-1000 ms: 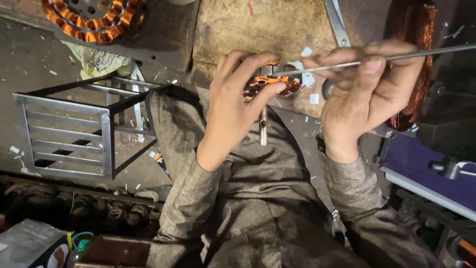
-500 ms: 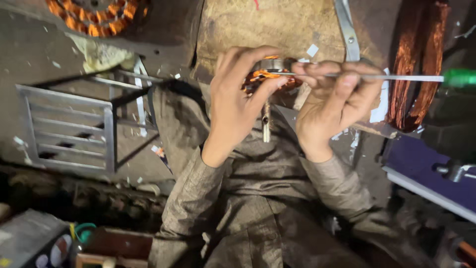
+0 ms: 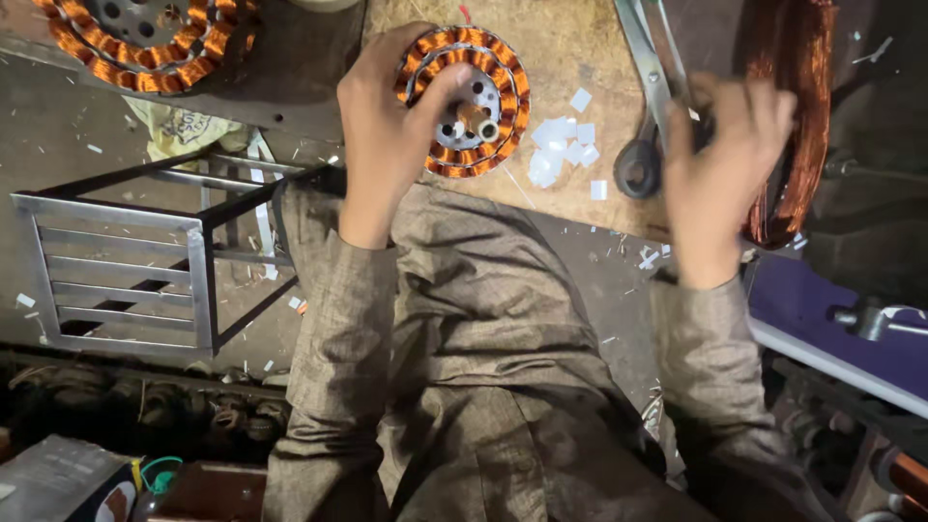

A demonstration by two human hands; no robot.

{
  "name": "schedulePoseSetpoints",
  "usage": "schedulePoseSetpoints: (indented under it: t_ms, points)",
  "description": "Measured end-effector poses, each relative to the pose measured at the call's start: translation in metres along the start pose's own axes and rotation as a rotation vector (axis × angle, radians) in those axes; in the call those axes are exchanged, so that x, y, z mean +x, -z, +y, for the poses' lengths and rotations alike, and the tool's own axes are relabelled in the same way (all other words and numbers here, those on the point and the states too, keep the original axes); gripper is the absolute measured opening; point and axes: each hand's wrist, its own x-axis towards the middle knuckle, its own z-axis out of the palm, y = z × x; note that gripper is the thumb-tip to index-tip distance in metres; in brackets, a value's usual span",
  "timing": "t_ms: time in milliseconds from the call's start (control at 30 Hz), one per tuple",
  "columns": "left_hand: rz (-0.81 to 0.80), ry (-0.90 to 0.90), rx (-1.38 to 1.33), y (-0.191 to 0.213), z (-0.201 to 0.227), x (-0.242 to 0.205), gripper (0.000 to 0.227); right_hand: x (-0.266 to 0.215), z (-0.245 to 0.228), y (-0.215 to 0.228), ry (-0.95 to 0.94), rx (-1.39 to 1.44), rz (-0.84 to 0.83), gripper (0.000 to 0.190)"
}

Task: The person assembles a motor stator by inserting small white insulating pieces into the slots of a copper-wound core. They use their hands to place the pieces and a metal rod to push them into position. The person works on one stator at a time, occasionally setting it down and picking up another.

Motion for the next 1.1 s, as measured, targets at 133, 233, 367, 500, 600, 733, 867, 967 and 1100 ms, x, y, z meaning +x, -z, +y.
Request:
schedulePoseSetpoints:
  t_ms: [133, 233, 367, 500, 600, 733, 867, 967, 1100]
  points:
    - [0.121, -0.149, 0.072, 0.004, 0.012, -0.012, 0.046, -0.035, -0.033, 0.004, 0.069, 0.113, -0.250, 0.023]
    - [0.294, -0.170, 0.184, 0.004, 0.021, -0.042, 0.039, -0.055, -0.047, 0.000, 0.283, 0.238, -0.266, 0.036]
    - [0.304, -0.065, 0.171, 0.008, 0.037, -0.081, 0.026, -0.062, -0.050, -0.002, 0.281, 0.256, -0.230, 0.037]
    - [0.148, -0.042, 0.069, 0.004, 0.060, -0.106, 0.022, -0.056, -0.056, 0.003, 0.335, 0.284, -0.155, 0.021]
    - [-0.031, -0.033, -0.047, -0.005, 0.070, -0.117, 0.022, -0.056, -0.070, 0.015, 0.329, 0.448, -0.197, 0.016]
    - [-0.077, -0.130, 0.014, -0.010, 0.075, -0.130, 0.027, -0.064, -0.096, 0.029, -0.002, 0.587, -0.319, 0.014]
    - [-0.009, -0.179, 0.095, -0.007, 0.078, -0.131, 0.020, -0.063, -0.112, 0.029, -0.018, 0.579, -0.329, 0.015]
    - [0.026, -0.036, -0.014, -0.006, 0.079, -0.134, 0.016, -0.063, -0.119, 0.026, -0.360, 0.894, -0.359, 0.013]
    - [-0.013, -0.011, -0.076, -0.003, 0.073, -0.135, 0.016, -0.061, -0.117, 0.029, -0.274, 0.763, -0.359, 0.013]
